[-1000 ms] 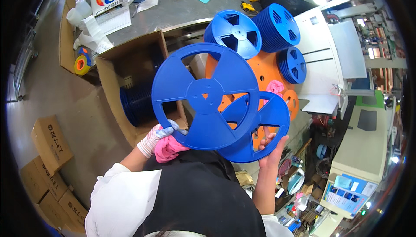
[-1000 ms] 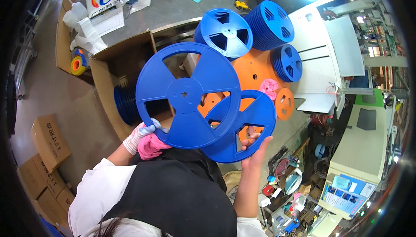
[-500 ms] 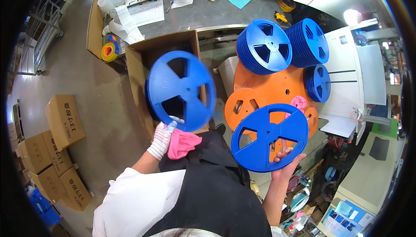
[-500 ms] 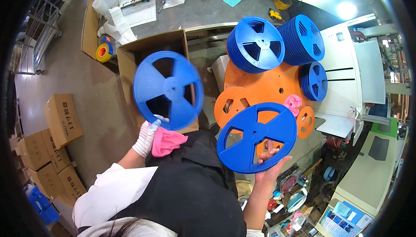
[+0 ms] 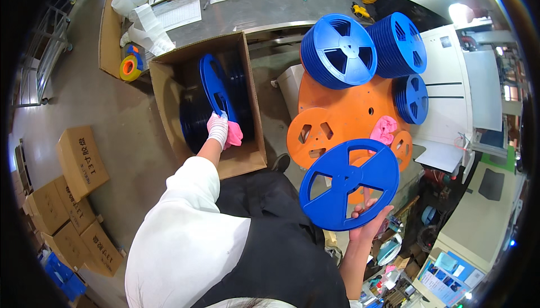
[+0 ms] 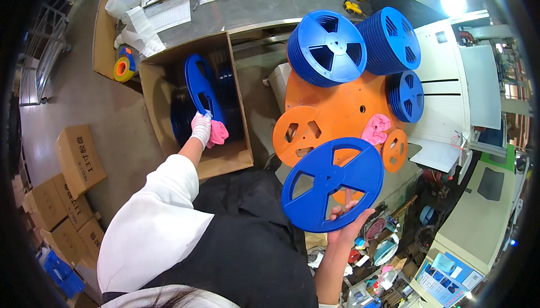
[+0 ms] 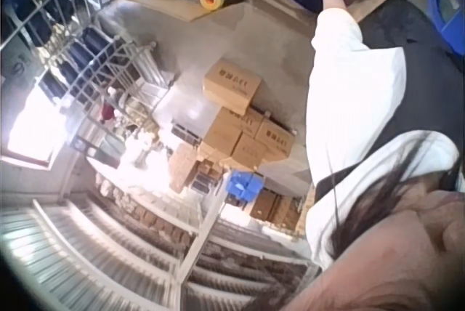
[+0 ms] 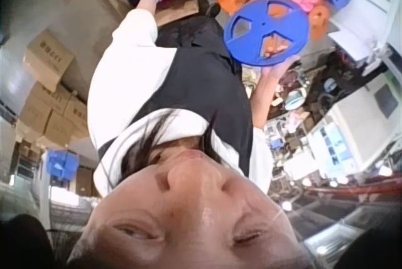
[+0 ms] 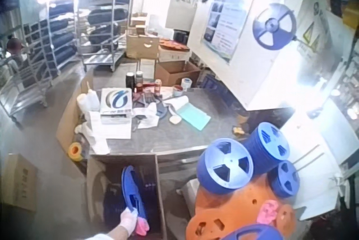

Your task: The person wipes the surface of blue plastic spools with a pink cloth, then places them into a cardboard box. The person repeats this process for multiple spools, handling them one at a time.

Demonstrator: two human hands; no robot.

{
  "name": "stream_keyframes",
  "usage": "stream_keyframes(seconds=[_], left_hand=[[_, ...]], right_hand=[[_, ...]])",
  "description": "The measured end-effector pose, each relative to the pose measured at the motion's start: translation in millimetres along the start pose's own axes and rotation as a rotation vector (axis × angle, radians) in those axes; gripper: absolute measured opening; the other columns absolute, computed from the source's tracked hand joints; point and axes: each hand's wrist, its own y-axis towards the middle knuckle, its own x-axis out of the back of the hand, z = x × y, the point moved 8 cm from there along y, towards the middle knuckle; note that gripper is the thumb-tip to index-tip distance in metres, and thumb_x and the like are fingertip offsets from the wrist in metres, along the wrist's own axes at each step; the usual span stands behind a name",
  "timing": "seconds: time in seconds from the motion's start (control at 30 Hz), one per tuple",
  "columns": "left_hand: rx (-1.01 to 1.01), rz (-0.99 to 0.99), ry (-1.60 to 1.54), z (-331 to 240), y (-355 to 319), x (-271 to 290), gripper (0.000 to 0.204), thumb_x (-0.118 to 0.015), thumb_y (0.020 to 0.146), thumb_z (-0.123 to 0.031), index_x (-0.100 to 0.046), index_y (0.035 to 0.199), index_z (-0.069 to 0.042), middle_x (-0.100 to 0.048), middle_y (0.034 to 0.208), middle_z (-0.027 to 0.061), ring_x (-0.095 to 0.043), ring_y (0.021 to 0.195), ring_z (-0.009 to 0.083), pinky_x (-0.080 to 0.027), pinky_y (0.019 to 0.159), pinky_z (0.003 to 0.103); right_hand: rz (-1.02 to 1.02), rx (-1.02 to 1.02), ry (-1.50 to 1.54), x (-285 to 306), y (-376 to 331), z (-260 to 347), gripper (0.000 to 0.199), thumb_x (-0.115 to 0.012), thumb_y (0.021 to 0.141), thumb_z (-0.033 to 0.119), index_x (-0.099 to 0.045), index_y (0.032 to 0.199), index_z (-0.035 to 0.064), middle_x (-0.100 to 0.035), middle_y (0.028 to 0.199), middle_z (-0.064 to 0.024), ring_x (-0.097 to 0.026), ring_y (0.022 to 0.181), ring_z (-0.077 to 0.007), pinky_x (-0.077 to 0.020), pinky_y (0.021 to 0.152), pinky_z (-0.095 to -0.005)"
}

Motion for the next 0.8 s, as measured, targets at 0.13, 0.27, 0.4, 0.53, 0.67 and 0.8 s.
stream_keyframes(seconds=[0.13, 0.27, 0.4, 0.53, 0.67, 0.8], left_hand=[[0.013, 0.063, 0.101, -9, -9, -21, 0.041, -0.061, 0.093, -0.017, -0.052, 0.132, -0.009, -0.066, 0.102, 0.0114, -0.063, 0.08, 0.0241, -0.052, 0.075, 0.037], [0.059, 0.19, -0.266, -7, -29, -22, 0.064, -0.064, 0.092, -0.018, -0.035, 0.148, -0.012, -0.056, 0.129, 0.0123, -0.062, 0.096, 0.0248, -0.052, 0.084, 0.038], [0.182, 0.326, -0.648, 16, -40, -14, 0.07, -0.077, 0.085, -0.023, -0.041, 0.144, -0.009, -0.056, 0.127, 0.0107, -0.055, 0.112, 0.025, -0.047, 0.096, 0.042], [0.443, 0.472, -1.082, 44, -58, -4, 0.04, -0.074, 0.087, -0.018, -0.057, 0.123, -0.013, -0.064, 0.119, 0.0096, -0.061, 0.109, 0.0284, -0.051, 0.096, 0.045], [0.354, 0.444, -1.169, 22, -81, 25, 0.047, -0.072, 0.087, -0.022, -0.054, 0.13, -0.011, -0.058, 0.132, 0.0124, -0.056, 0.121, 0.0315, -0.044, 0.106, 0.048], [0.235, 0.502, -1.26, -33, -108, 45, 0.057, -0.072, 0.084, -0.014, -0.049, 0.135, -0.008, -0.057, 0.132, 0.0135, -0.055, 0.123, 0.0301, -0.042, 0.109, 0.045]], right_hand=[[-0.006, 0.015, 0.019, 4, -3, 2, 0.061, -0.041, 0.094, 0.068, -0.052, 0.083, 0.0089, -0.043, 0.148, -0.0199, -0.065, 0.06, -0.017, -0.0489, 0.046, -0.0232], [-0.022, 0.028, 0.086, 6, -3, 2, 0.063, -0.043, 0.091, 0.071, -0.051, 0.083, 0.0099, -0.042, 0.149, -0.0197, -0.061, 0.057, -0.0179, -0.0435, 0.042, -0.0232], [0.13, 0.057, 0.254, 1, -2, 12, 0.065, -0.047, 0.089, 0.072, -0.049, 0.079, 0.0075, -0.038, 0.151, -0.0197, -0.048, 0.05, -0.0116, -0.0361, 0.04, -0.0203], [0.403, 0.012, 0.586, -15, -6, 21, 0.058, -0.049, 0.097, 0.056, -0.046, 0.078, 0.001, -0.027, 0.156, -0.0233, -0.045, 0.046, -0.0071, -0.0373, 0.039, -0.018], [0.547, -0.078, 0.733, -33, -9, 18, 0.06, -0.05, 0.096, 0.058, -0.047, 0.077, 0.0002, -0.026, 0.156, -0.0235, -0.046, 0.044, -0.0074, -0.0359, 0.038, -0.0173], [0.594, -0.124, 0.737, -48, -13, 13, 0.061, -0.05, 0.096, 0.058, -0.047, 0.077, 0.0003, -0.028, 0.155, -0.024, -0.045, 0.043, -0.0077, -0.0346, 0.037, -0.0176]])
